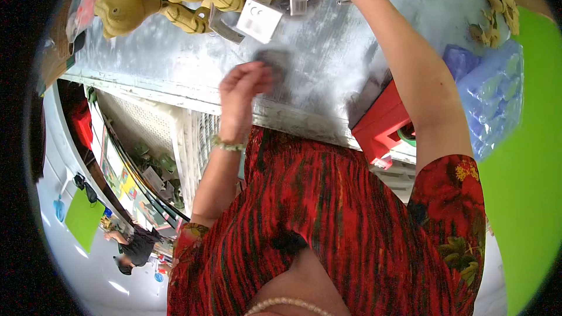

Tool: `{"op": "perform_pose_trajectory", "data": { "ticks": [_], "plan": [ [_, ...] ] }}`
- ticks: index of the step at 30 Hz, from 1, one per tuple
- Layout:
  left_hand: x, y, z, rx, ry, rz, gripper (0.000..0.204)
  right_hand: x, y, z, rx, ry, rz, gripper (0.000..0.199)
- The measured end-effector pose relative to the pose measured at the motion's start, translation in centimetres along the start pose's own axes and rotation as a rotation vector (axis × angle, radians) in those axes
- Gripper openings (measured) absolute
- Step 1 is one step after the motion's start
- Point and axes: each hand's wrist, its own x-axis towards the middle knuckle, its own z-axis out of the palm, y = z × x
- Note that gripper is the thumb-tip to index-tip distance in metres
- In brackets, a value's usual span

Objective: Sorting plastic dinosaur toys and assembling cardboard boxes for packaging.

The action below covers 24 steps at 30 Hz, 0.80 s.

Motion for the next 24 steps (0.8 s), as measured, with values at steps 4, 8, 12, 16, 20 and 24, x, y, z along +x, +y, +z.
{"op": "perform_pose_trajectory", "data": {
  "ticks": [4, 8, 12, 16, 20, 24],
  "plan": [
    [1.8, -0.7, 7.0, -0.560, -0.148, -0.101, 0.030, 0.1, -1.0, 1.3, -0.217, 0.136, 0.094, 0.010],
    [5.1, -1.2, 12.2, -0.987, -0.102, -0.051, 0.031, 0.2, -1.5, 2.4, -0.325, 0.183, 0.076, 0.011],
    [5.6, -1.1, 13.9, -1.081, 0.016, -0.117, 0.046, 0.9, -1.3, 2.3, -0.281, 0.182, 0.097, 0.011],
    [5.8, -0.7, 14.4, -1.086, 0.028, -0.105, 0.043, 1.2, -1.6, 2.1, -0.302, 0.188, 0.112, 0.011],
    [6.1, 0.0, 14.0, -0.910, 0.100, -0.148, 0.031, 1.6, -1.1, 1.8, -0.291, 0.194, 0.079, 0.011],
    [6.0, 0.3, 13.6, -0.615, 0.166, -0.110, 0.021, 1.5, -0.8, 1.7, -0.387, 0.200, 0.067, 0.011]
  ]
}}
